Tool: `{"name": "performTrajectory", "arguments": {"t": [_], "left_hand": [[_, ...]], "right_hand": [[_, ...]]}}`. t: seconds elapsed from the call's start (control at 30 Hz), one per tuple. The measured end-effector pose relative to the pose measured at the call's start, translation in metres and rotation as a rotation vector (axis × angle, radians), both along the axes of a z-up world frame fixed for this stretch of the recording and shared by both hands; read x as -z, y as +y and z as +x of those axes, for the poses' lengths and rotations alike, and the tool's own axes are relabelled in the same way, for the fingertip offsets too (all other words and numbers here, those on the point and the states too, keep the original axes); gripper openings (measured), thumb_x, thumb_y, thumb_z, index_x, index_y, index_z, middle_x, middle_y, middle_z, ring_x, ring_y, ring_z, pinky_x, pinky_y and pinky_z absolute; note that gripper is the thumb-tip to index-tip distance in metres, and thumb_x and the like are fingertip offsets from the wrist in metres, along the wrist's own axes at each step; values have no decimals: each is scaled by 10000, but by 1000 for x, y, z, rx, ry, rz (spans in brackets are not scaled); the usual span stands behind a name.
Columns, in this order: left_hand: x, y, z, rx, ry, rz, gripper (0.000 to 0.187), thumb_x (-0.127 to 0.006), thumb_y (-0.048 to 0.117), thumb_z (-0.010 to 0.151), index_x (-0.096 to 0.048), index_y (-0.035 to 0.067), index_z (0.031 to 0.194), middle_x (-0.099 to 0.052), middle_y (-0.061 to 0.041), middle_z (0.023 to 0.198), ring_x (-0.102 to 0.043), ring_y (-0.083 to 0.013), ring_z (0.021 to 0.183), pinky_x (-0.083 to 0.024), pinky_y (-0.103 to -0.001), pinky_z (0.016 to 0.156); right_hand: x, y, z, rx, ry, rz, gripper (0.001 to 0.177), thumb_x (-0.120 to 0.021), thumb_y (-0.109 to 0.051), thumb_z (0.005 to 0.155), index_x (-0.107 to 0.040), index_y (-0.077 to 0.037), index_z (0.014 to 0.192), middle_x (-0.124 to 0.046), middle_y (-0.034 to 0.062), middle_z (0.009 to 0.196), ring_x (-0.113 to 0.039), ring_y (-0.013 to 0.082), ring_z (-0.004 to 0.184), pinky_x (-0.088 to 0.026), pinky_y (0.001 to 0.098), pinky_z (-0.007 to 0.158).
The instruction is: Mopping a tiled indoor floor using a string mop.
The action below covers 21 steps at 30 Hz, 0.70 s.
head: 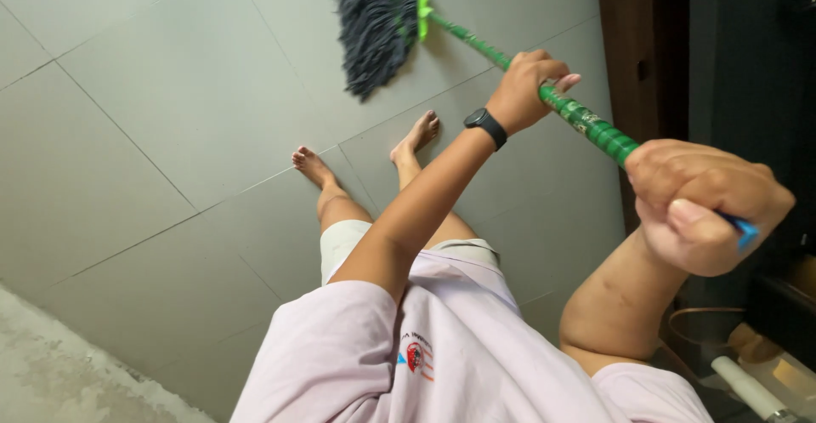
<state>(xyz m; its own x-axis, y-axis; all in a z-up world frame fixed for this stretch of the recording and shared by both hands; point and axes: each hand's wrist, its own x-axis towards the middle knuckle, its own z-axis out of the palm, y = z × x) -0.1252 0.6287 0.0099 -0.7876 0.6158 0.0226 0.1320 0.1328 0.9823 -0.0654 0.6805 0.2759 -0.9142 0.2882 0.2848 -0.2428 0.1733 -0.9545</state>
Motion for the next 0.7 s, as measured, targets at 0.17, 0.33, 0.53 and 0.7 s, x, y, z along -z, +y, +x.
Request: {"name": "performTrajectory", "arguments": {"t": [0.17,0.33,0.53,0.7], "left_hand": [[27,64,-6,111,87,5,430,-676,439,928,-641,77,700,-649,-96,750,-610,-332,834,-532,-467,741],[-11,51,-1,143,55,-97,509,-624,513,909,-633,75,651,-653,-90,711,-633,-323,820,-536,-468,649],[-17,-31,16,95,-24,-268,484,-611,485,949,-692,82,693,-687,-115,748,-641,-319,815,-536,-472,682],[13,-138,40,-59,42,-443,395,-681,349,958,-681,53,696,-667,-125,747,-619,-362,833,-513,-484,725]], "right_hand": [[2,21,-9,-96,-28,122,136,-483,-41,643,-389,-39,545,-393,93,486,-383,179,390,-370,308,414],[-16,66,-9,-403,-71,132,144,-479,-78,657,-418,-90,527,-431,76,459,-402,163,360,-386,319,429],[15,61,5,-509,-46,-187,208,-514,-121,690,-414,-118,507,-431,47,430,-346,137,336,-322,319,421],[61,-22,23,-341,-34,-427,249,-531,-140,702,-356,-96,530,-370,50,465,-317,161,396,-353,356,482]]}}
